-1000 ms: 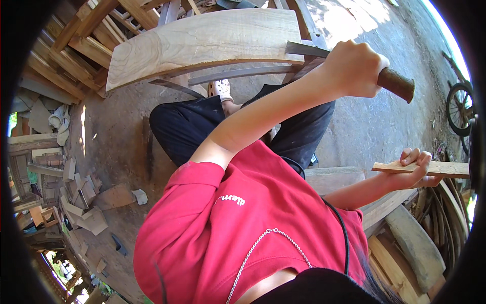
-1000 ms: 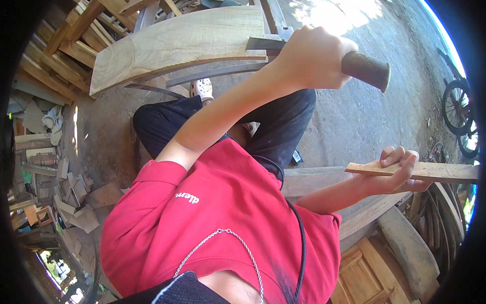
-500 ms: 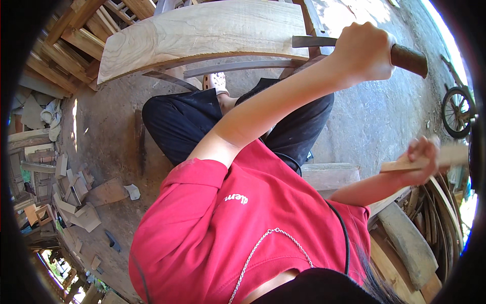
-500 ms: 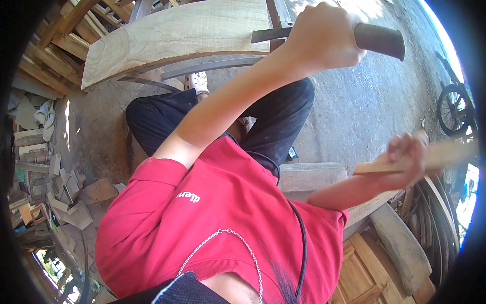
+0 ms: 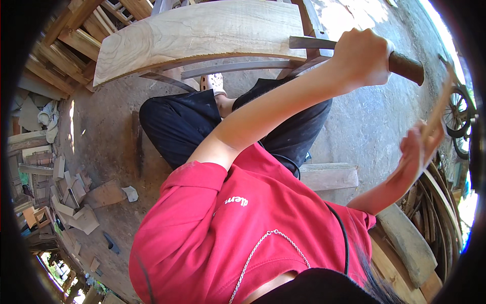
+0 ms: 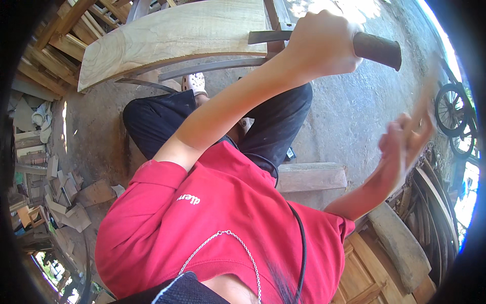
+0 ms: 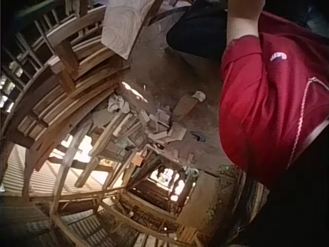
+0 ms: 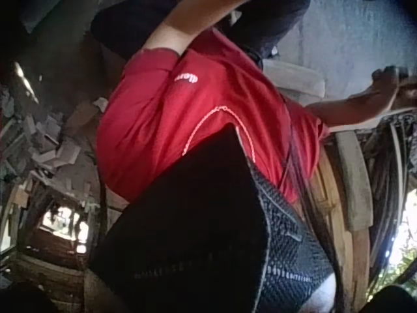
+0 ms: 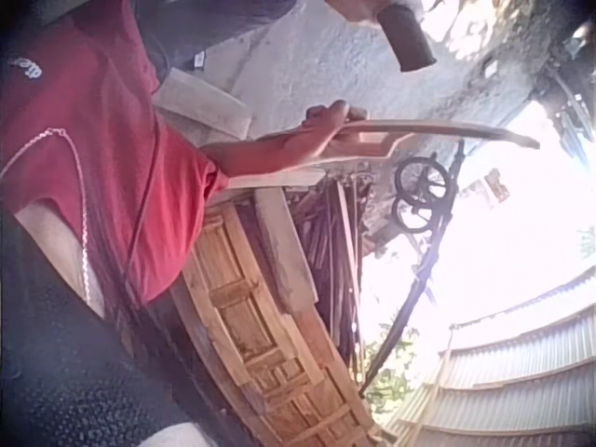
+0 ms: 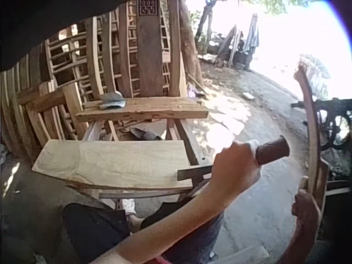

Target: Chiseling and sanding a piece of wood in a workshop.

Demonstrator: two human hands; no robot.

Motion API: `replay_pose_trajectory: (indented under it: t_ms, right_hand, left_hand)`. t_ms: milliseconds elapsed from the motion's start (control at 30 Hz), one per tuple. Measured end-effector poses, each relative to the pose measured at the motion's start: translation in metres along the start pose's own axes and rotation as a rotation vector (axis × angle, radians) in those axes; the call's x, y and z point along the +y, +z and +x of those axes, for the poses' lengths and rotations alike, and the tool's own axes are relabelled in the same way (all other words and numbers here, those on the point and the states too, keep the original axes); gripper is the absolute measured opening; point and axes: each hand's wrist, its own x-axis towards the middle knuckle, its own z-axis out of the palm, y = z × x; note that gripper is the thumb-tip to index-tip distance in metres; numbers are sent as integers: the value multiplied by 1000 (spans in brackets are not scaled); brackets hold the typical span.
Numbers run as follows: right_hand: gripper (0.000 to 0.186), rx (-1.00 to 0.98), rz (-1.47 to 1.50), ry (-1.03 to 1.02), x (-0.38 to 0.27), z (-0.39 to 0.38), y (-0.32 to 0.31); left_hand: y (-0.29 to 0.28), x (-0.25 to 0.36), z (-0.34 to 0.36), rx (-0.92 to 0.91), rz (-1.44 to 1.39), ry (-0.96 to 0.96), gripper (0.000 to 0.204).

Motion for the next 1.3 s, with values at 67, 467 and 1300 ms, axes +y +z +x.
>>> replay_pose_trajectory:
  t_ms: [67, 467, 1300]
  right_hand:
    - [32, 23, 487, -47, 31, 23, -45]
    - [50, 241, 111, 302, 34, 16, -10]
    - [13, 176, 770, -77, 47, 2, -17]
  left_hand:
    - [-5, 1, 0, 16, -19, 9, 17]
    - [5, -1, -4, -47, 17, 13, 16]
    - [6, -9, -7, -38, 50, 36, 15]
